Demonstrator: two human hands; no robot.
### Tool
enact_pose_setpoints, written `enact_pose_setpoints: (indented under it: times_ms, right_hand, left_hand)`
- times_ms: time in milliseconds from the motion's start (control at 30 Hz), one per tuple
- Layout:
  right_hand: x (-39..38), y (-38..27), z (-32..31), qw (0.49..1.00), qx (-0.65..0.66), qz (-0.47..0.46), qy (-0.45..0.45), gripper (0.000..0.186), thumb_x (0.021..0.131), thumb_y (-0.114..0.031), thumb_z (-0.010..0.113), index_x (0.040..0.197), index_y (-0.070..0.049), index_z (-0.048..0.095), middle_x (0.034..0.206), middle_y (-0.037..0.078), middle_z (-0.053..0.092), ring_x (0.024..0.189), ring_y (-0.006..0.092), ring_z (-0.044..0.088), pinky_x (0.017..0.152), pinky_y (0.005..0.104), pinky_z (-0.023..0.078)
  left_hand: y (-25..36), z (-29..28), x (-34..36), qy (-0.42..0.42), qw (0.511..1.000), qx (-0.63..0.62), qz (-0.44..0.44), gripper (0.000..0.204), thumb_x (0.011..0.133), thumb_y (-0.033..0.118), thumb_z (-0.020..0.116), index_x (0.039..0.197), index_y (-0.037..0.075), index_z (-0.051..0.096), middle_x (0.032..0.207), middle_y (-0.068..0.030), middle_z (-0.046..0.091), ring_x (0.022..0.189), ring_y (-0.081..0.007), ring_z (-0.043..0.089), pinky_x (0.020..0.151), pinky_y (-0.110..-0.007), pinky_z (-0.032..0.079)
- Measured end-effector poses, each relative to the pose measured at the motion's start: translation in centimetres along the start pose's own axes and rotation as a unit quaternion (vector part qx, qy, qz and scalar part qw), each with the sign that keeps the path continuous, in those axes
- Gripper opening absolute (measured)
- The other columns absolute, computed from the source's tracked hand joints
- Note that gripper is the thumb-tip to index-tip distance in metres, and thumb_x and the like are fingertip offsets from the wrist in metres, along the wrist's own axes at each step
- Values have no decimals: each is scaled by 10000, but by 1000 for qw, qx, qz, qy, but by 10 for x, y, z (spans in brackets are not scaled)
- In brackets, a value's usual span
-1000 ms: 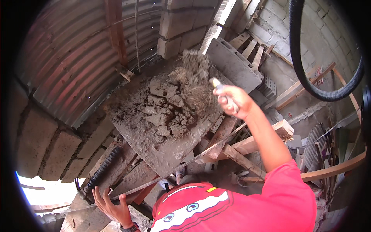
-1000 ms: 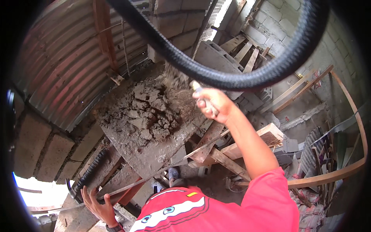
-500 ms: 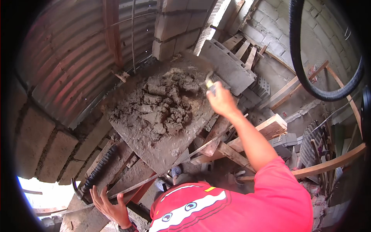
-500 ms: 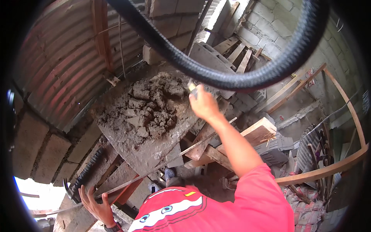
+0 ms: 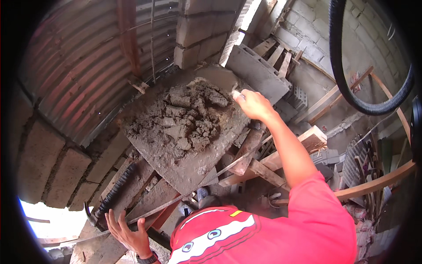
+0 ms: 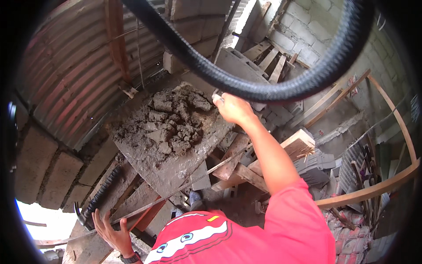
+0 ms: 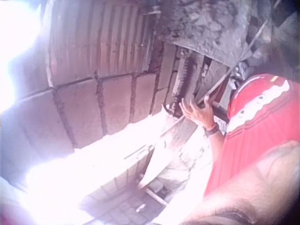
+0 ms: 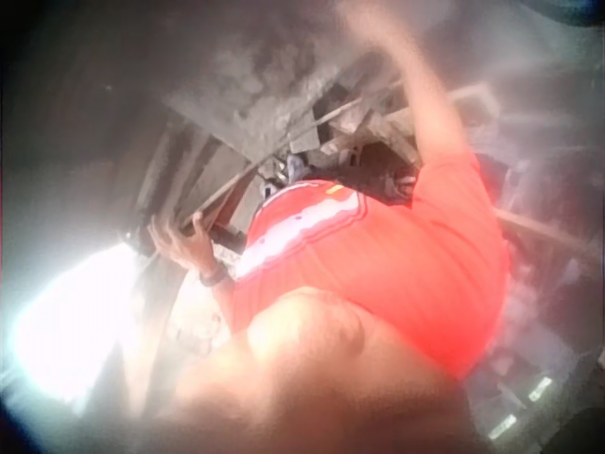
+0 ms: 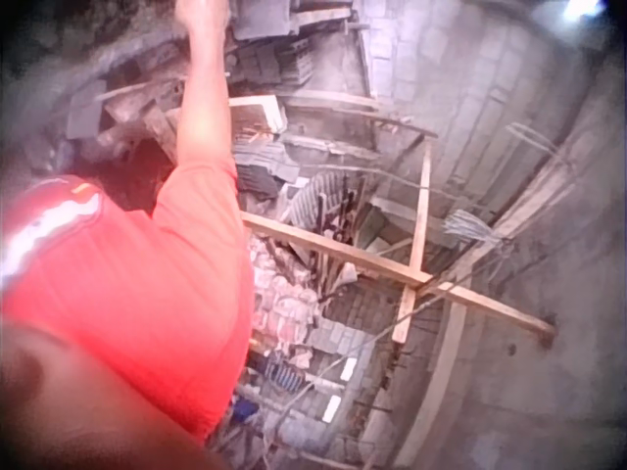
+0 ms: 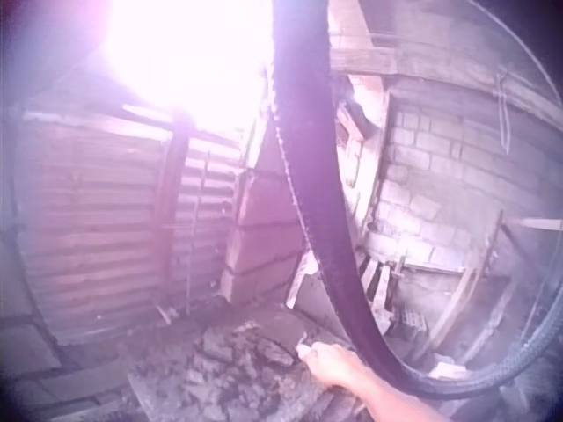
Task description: The person spreads wet mortar onto a wooden board using a trowel, repeatedly picking up more mortar and smoothing it across the surface.
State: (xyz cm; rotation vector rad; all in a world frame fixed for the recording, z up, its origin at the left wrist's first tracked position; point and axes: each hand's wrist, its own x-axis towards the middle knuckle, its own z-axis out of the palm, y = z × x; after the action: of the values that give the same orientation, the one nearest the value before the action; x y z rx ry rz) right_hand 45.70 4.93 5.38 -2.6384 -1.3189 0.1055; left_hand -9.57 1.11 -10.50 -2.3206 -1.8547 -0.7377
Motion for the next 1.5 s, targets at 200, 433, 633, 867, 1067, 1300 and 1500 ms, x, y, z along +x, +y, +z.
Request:
enact_pose_setpoints:
  times_ms: [200,433,633,867,1067,1300,1500]
  right_hand:
    - [-29,15,66,997,-38,37,-64,519,1105,-465,506,1361,-33,637,1216,296,752,1172,483,716,1041,584,543]
    - [-27,2,2,984,131,72,-102,549,1085,-563,555,1109,-38,714,927,136,746,782,290,733,699,447,566]
    - [-64,53,-14,927,302,133,-177,537,1099,-554,559,1085,-29,670,732,1,583,496,110,520,433,312,409]
    - [-55,64,-6,886,285,156,-331,346,1124,-371,502,1166,-66,660,730,27,581,451,116,505,368,299,393]
    - [43,-36,60,859,325,128,-375,466,1132,-515,532,1222,-67,625,705,-55,521,440,71,432,378,262,350]
    - [43,-2,73,750,486,136,-428,430,1142,-493,521,1219,-80,611,713,-63,509,457,17,404,380,212,301]
    - [20,35,18,733,554,131,-372,422,1145,-458,539,1255,-59,621,720,-34,535,436,25,402,358,211,315]
  left_hand:
    - [5,3,5,-3,1000,-29,-7,725,944,712,685,1296,78,679,1637,-154,511,1562,-411,408,1258,-586,331]
    - [1,-1,3,5,1000,-24,-5,662,964,648,700,1293,74,680,1636,-157,513,1555,-416,414,1258,-573,320]
    - [2,-1,5,-2,999,-44,-21,715,958,721,661,1284,86,685,1639,-151,506,1556,-420,412,1249,-580,324]
    - [10,-8,9,-25,999,-33,-26,774,922,780,651,1251,81,694,1622,-158,517,1545,-435,418,1239,-594,328]
    - [14,-5,13,-30,999,-6,-20,854,873,841,654,1242,72,696,1618,-163,519,1538,-442,425,1232,-608,334]
    - [13,-2,11,-14,999,-2,-34,818,887,799,680,1248,66,691,1617,-159,515,1546,-433,418,1239,-598,331]
    - [13,-2,10,-10,999,-14,-31,744,884,713,737,1246,65,687,1620,-158,518,1554,-424,410,1253,-586,325]
